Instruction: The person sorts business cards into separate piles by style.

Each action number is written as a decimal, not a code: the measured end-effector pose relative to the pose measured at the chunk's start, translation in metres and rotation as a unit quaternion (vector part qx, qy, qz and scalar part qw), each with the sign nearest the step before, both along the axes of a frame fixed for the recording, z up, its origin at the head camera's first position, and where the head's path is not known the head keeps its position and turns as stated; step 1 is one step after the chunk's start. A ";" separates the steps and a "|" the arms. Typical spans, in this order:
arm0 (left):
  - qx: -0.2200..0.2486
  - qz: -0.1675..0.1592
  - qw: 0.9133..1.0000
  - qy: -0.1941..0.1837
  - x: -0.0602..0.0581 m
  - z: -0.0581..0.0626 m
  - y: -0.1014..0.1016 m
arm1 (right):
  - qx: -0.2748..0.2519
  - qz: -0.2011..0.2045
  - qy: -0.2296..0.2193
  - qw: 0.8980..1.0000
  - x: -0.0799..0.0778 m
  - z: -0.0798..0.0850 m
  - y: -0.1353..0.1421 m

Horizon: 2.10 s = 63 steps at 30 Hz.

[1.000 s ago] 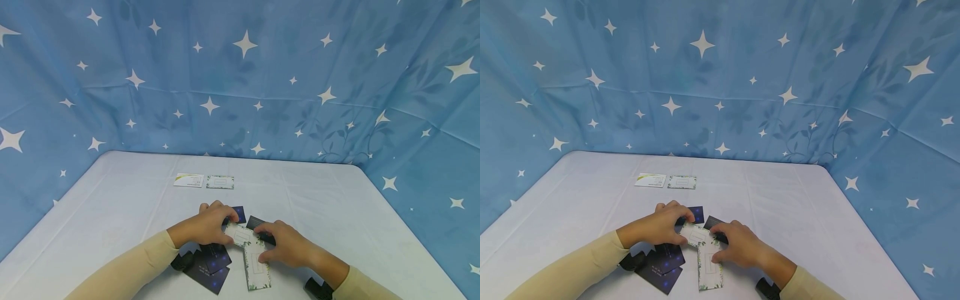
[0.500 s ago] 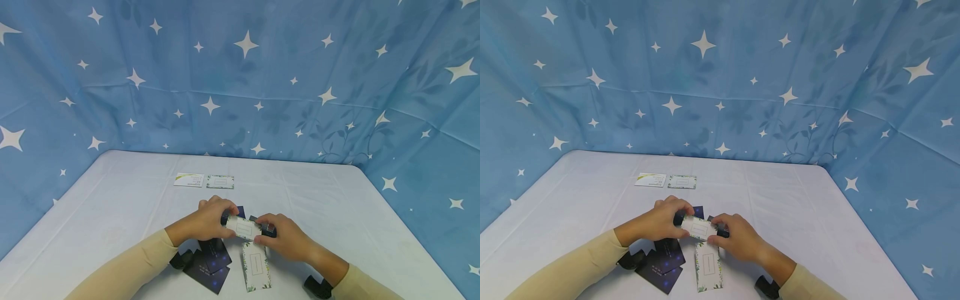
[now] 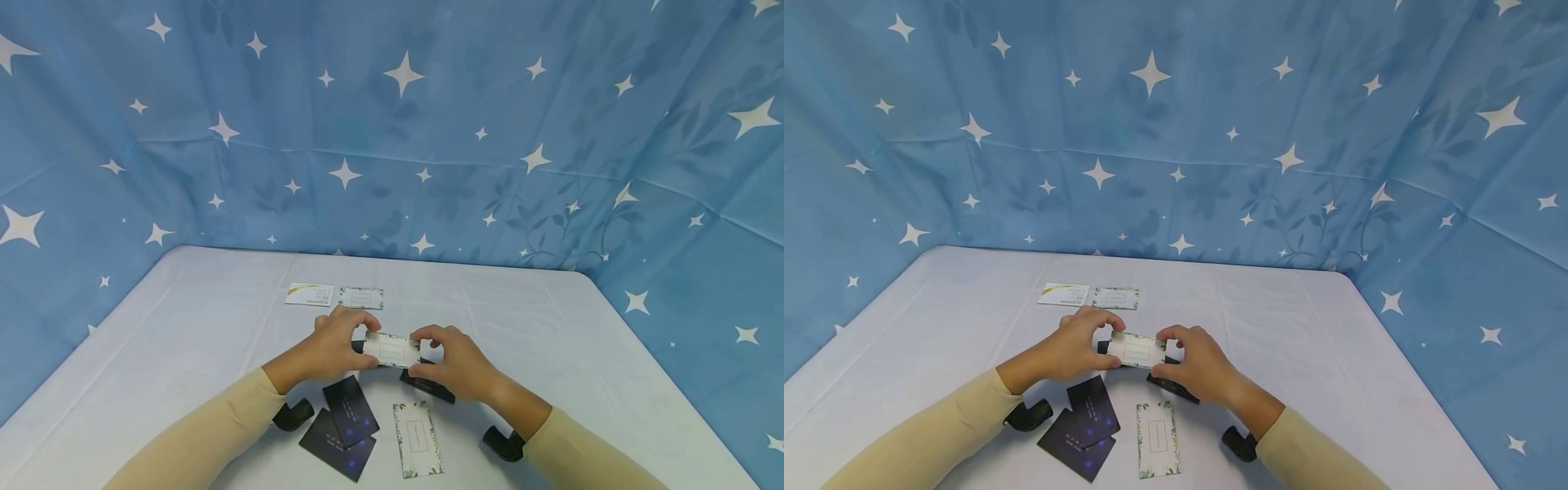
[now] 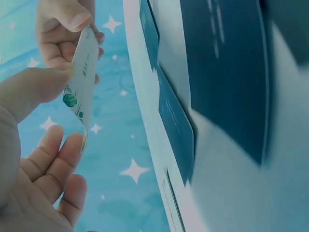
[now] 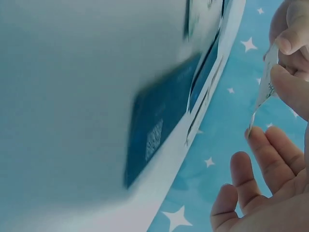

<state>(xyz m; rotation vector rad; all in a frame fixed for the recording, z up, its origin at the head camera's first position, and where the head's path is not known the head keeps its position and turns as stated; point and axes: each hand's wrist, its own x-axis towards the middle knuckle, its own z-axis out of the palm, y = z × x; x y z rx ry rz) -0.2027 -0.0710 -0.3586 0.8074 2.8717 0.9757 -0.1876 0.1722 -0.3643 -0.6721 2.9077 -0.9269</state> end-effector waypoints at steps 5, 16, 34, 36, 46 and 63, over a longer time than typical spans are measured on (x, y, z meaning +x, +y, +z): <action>0.006 0.030 1.000 0.002 -0.017 -0.001 -0.007 | 0.004 -0.007 0.010 1.000 -0.020 0.003 -0.013; -0.027 0.072 0.997 -0.013 -0.070 -0.007 -0.025 | 0.018 -0.015 -0.001 1.000 -0.077 -0.002 -0.045; -0.100 0.122 0.984 -0.078 -0.121 -0.017 -0.030 | 0.061 -0.042 -0.053 0.996 -0.136 -0.018 -0.081; -0.099 0.128 0.983 -0.083 -0.122 -0.020 -0.030 | 0.066 -0.046 -0.058 0.995 -0.138 -0.020 -0.082; -0.105 0.132 0.982 -0.079 -0.125 -0.018 -0.029 | 0.070 -0.048 -0.069 0.994 -0.140 -0.016 -0.083; -0.126 0.139 0.978 -0.095 -0.125 -0.021 -0.026 | 0.052 -0.074 -0.105 0.990 -0.141 -0.022 -0.083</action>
